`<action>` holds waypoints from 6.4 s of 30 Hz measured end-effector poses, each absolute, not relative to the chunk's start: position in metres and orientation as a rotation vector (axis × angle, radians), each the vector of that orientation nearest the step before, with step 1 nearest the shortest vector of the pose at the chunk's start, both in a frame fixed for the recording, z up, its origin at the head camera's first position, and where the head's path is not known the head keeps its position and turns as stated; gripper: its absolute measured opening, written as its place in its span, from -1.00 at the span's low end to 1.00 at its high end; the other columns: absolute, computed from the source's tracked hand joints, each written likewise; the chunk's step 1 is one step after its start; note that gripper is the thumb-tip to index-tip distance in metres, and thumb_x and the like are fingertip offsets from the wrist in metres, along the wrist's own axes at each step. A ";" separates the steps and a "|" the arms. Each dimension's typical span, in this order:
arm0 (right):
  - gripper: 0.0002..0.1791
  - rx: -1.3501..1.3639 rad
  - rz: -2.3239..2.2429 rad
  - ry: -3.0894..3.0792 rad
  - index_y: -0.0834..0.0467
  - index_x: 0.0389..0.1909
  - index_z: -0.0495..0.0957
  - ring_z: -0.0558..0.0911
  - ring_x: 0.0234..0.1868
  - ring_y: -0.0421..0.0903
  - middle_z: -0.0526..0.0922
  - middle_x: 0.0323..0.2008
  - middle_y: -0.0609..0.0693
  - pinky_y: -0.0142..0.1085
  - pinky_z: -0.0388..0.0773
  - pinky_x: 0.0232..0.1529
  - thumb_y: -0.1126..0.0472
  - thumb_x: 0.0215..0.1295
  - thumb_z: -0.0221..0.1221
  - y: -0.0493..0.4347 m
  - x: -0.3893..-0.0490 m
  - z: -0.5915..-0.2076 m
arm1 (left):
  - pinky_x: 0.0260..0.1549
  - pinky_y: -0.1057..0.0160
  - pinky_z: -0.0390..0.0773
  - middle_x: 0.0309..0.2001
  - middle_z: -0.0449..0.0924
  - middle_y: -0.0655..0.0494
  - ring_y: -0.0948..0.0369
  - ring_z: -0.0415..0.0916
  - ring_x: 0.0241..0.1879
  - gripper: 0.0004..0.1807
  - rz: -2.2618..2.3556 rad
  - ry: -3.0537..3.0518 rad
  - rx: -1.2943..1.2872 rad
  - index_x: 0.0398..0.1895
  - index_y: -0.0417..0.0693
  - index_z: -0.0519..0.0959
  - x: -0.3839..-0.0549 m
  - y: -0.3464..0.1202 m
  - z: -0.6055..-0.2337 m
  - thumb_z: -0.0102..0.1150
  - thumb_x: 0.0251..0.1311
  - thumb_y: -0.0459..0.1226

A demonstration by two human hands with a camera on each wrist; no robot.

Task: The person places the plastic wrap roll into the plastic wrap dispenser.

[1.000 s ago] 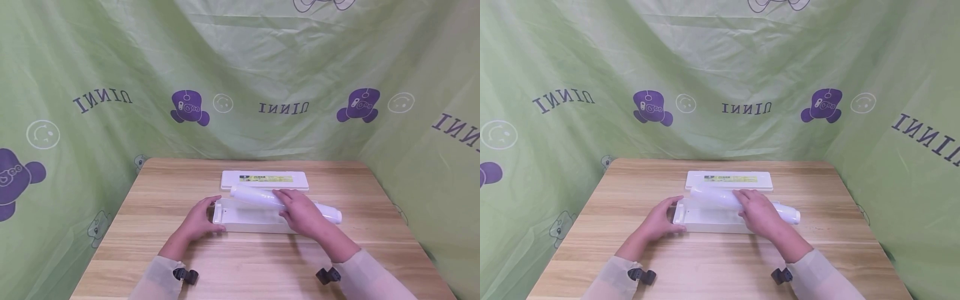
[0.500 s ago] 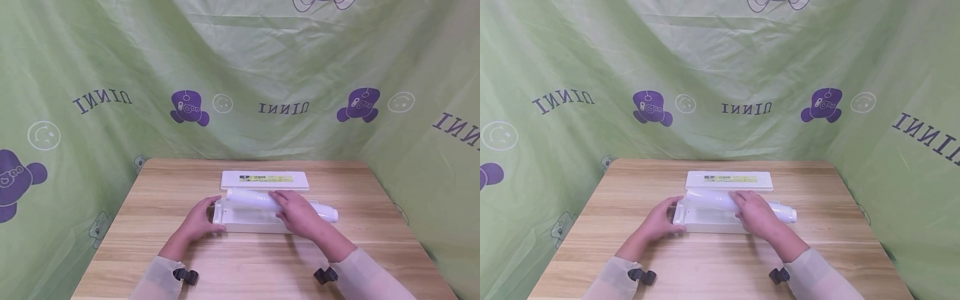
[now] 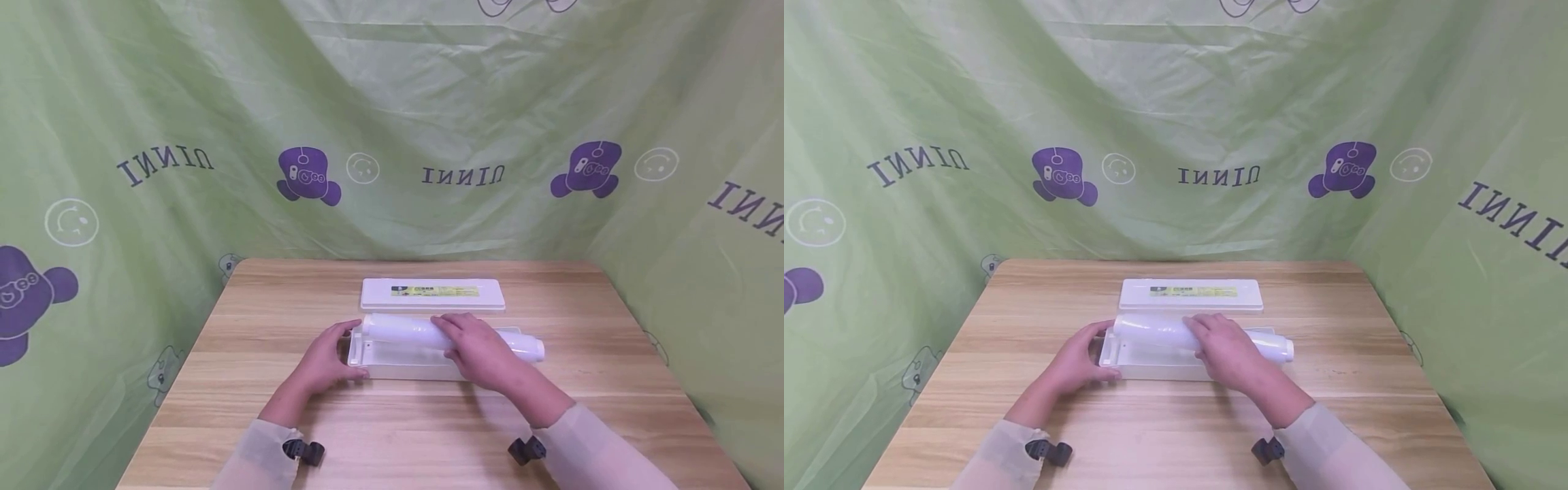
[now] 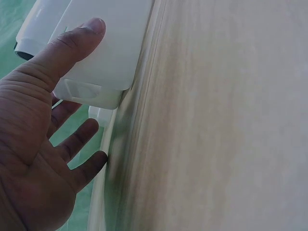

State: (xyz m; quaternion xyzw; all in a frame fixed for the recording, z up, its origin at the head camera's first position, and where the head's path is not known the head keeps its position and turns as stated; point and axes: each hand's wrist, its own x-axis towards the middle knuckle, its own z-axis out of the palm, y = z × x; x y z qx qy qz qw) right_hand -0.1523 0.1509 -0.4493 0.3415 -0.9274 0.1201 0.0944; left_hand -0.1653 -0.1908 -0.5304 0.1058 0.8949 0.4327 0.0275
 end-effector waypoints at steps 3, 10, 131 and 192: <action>-0.28 1.019 0.358 -2.758 0.22 0.41 0.47 0.60 0.20 0.14 0.60 0.27 0.16 0.02 0.58 0.25 0.24 0.22 0.46 0.149 -0.152 -0.450 | 0.42 -0.15 0.33 0.34 0.51 0.09 0.02 0.43 0.34 0.28 1.347 2.762 0.333 0.50 0.28 0.38 -0.166 -0.190 -0.531 0.81 -0.53 0.09; -0.29 1.033 0.349 -2.781 0.20 0.41 0.47 0.59 0.23 0.13 0.59 0.28 0.14 0.01 0.56 0.28 0.24 0.23 0.46 0.145 -0.153 -0.455 | 0.40 -0.12 0.37 0.31 0.53 0.11 0.04 0.47 0.29 0.28 1.374 2.744 0.329 0.49 0.25 0.39 -0.165 -0.189 -0.531 0.83 -0.53 0.05; -0.42 0.974 0.710 -2.884 0.15 0.30 0.60 0.64 0.21 0.05 0.69 0.18 0.03 0.02 0.58 0.25 0.07 0.29 0.43 0.176 -0.168 -0.467 | 0.39 -0.05 0.39 0.22 0.55 0.15 0.09 0.48 0.23 0.26 1.358 2.749 0.279 0.50 0.26 0.38 -0.163 -0.185 -0.527 0.84 -0.48 -0.03; 0.19 0.710 0.717 -2.859 0.26 0.47 0.38 0.35 0.45 0.30 0.44 0.42 0.26 0.28 0.05 0.53 -0.19 -0.18 0.64 0.245 -0.156 -0.494 | 0.43 -0.08 0.34 0.31 0.52 0.11 0.05 0.42 0.35 0.27 1.340 2.765 0.302 0.49 0.30 0.38 -0.164 -0.187 -0.532 0.82 -0.52 0.10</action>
